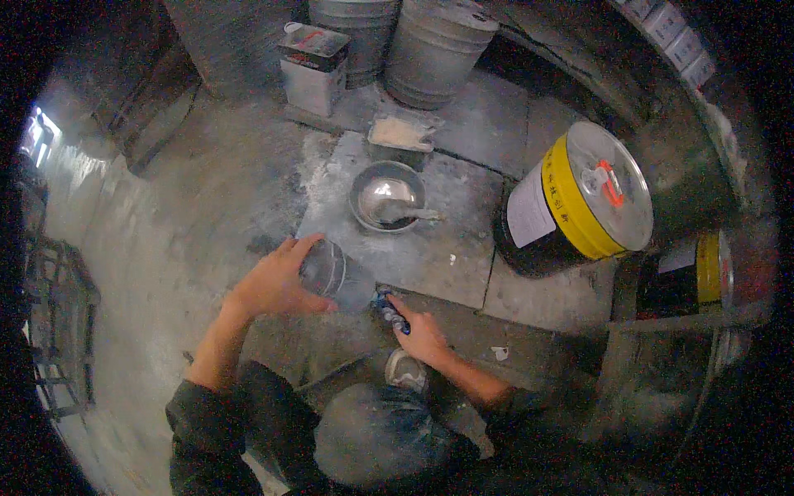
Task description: The person sits on the floor and prepares paint by scooping a white substance from a large yellow bucket into a small metal bowl. They stir the mixture with a stick, then pour it into a spray gun cup. The person attaches the cup to the spray gun, adds more paint, and stirs again before placing the lid back on the large bucket.
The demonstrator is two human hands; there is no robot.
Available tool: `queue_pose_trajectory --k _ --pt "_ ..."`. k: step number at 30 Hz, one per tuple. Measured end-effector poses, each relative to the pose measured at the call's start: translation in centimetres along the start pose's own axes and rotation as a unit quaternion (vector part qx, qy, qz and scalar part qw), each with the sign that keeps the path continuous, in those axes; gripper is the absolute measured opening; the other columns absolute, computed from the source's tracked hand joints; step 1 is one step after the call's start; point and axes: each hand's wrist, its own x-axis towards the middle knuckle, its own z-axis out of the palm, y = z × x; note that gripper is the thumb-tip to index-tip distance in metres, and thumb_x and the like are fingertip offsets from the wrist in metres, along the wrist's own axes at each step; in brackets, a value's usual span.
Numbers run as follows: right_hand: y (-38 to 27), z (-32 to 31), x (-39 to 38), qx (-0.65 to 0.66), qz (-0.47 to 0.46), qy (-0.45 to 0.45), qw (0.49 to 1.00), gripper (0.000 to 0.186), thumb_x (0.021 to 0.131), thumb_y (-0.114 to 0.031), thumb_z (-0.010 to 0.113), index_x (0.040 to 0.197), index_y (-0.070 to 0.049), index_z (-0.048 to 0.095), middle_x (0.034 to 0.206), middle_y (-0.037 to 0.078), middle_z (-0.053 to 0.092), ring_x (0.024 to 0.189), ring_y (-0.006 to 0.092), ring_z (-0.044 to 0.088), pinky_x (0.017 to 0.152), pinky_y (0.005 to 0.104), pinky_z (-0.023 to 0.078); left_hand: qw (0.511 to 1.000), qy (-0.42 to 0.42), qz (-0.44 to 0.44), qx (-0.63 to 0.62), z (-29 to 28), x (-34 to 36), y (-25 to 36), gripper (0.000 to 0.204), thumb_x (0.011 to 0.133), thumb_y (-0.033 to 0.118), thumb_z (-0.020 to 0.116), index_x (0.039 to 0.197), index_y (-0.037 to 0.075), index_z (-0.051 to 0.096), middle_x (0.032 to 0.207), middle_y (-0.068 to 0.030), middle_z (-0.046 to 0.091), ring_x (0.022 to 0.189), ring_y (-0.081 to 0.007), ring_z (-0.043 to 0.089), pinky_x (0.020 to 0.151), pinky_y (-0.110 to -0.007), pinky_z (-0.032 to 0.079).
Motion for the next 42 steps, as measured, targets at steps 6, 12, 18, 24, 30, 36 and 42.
queue_pose_trajectory --k 6,12,18,24,30,36,42 --pt "2.6 1.1 0.2 0.044 -0.032 0.040 0.998 0.059 0.084 -0.022 0.068 0.139 -0.026 0.050 0.103 0.022 0.068 0.088 0.0345 0.069 0.079 0.0395 0.053 0.974 0.128 -0.091 -0.163 0.3 0.3 -1.1 0.107 0.062 0.050 0.085 0.141 -0.003 0.037 0.130 -0.0287 0.053 0.117 -0.0385 0.057 0.099 -0.042 0.045" --pt "4.0 0.1 -0.3 0.125 -0.033 0.065 0.990 0.057 0.084 -0.023 0.071 0.137 -0.017 0.053 0.095 0.014 0.069 0.073 0.0201 0.061 0.076 0.0339 0.050 0.829 0.180 -0.128 -0.513 2.9 -0.1 -5.5 0.112 0.068 0.049 0.083 0.147 -0.005 0.024 0.122 -0.0231 0.057 0.106 -0.0271 0.061 0.078 -0.033 0.053" --pt "5.0 -5.4 -1.6 0.185 0.075 0.079 0.977 0.060 0.080 -0.015 0.075 0.136 -0.007 0.054 0.081 0.002 0.062 0.068 0.0091 0.055 0.063 0.0258 0.046 0.817 0.210 -0.169 -0.509 5.8 1.5 -10.3 0.114 0.069 0.048 0.083 0.149 -0.004 0.021 0.112 -0.0199 0.059 0.081 -0.0199 0.063 0.064 -0.030 0.052" --pt "4.0 -12.0 -1.7 0.182 0.034 0.108 0.977 0.068 0.077 0.001 0.069 0.142 -0.005 0.047 0.084 0.000 0.062 0.068 0.0073 0.055 0.059 0.0243 0.046 0.830 0.209 -0.162 -0.492 6.4 2.3 -10.4 0.118 0.065 0.056 0.081 0.147 -0.006 0.024 0.108 -0.0194 0.061 0.071 -0.0188 0.062 0.063 -0.029 0.051" --pt "1.3 -15.8 -0.5 0.072 0.059 0.112 0.989 0.067 0.078 0.003 0.071 0.140 -0.004 0.048 0.074 0.000 0.060 0.059 0.0066 0.053 0.051 0.0229 0.041 0.858 0.223 -0.177 -0.428 7.4 2.9 -11.1 0.118 0.064 0.059 0.079 0.146 -0.007 0.026 0.122 -0.0259 0.058 0.103 -0.0293 0.063 0.088 -0.035 0.049" --pt "3.7 -18.4 1.0 -0.002 0.051 0.126 0.991 0.066 0.076 0.008 0.068 0.139 0.002 0.047 0.076 0.003 0.062 0.059 0.0096 0.055 0.056 0.0251 0.044 0.853 0.167 -0.145 -0.474 7.0 2.9 -10.4 0.121 0.062 0.062 0.079 0.146 -0.007 0.026 0.134 -0.0261 0.052 0.123 -0.0338 0.053 0.102 -0.038 0.042" --pt "0.9 -20.6 0.9 -0.236 0.020 0.167 0.957 0.067 0.070 -0.011 0.075 0.133 -0.017 0.056 0.099 0.020 0.069 0.089 0.0364 0.067 0.079 0.0414 0.052 0.853 0.203 -0.142 -0.459 7.8 3.6 -10.5 0.121 0.062 0.061 0.080 0.146 -0.007 0.027 0.136 -0.0249 0.051 0.127 -0.0342 0.050 0.105 -0.037 0.039"
